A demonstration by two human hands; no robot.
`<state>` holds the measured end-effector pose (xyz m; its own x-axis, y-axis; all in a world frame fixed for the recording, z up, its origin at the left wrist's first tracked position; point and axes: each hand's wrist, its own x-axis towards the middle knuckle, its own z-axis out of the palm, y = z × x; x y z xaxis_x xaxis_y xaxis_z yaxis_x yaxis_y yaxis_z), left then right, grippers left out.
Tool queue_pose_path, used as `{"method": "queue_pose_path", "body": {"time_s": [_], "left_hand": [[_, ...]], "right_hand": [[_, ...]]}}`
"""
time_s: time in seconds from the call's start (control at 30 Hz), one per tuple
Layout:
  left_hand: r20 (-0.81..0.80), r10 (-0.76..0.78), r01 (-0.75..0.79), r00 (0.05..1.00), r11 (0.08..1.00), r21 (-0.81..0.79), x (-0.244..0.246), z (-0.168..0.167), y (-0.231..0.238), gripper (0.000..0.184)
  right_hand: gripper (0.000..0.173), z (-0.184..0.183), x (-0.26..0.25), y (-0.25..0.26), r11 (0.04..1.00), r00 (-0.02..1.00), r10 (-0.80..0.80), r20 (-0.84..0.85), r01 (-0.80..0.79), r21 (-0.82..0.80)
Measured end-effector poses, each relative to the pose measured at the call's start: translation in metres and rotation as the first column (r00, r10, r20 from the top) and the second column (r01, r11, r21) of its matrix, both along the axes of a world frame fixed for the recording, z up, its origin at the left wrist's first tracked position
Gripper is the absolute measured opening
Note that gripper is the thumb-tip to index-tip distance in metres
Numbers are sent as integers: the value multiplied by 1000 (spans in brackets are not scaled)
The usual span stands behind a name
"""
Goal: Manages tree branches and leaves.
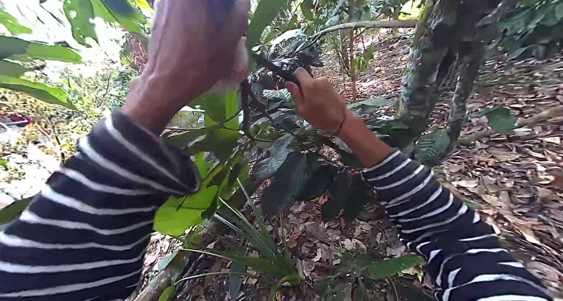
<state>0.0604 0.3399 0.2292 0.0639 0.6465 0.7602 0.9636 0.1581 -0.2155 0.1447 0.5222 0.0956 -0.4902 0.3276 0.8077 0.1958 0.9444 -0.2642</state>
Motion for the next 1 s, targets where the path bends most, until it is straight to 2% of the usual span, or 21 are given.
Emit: {"method": "queue_pose_path", "body": {"time_s": [0.27,0.4,0.53,0.6,0.83,0.93,1.0], "left_hand": [[-69,-107,105,992,994,-21,-59,-11,-37,48],[-62,-95,95,994,995,-12,-83,-13,-44,43],[-27,-70,70,997,998,-2,-75,-22,-54,42],[-2,-76,76,997,997,14,-75,-27,-54,42],[14,-116,116,993,993,21,-61,-49,-53,40],[-10,-104,105,994,994,23,-55,-56,-51,42],[26,-74,74,997,997,1,-46,-65,-51,43]], "right_hand": [[38,-1,-26,-20,985,971,130,200,-149,85],[32,-7,-42,-38,979,946,191,263,-202,12],[27,-25,-55,-48,940,916,340,214,-328,-92],[27,-31,-61,-51,932,903,362,231,-345,-109],[31,-47,-63,-63,960,890,280,360,-245,-138],[38,-41,-84,-54,986,843,142,520,-76,-146],[48,-60,-111,-21,977,796,76,601,60,-203]]}}
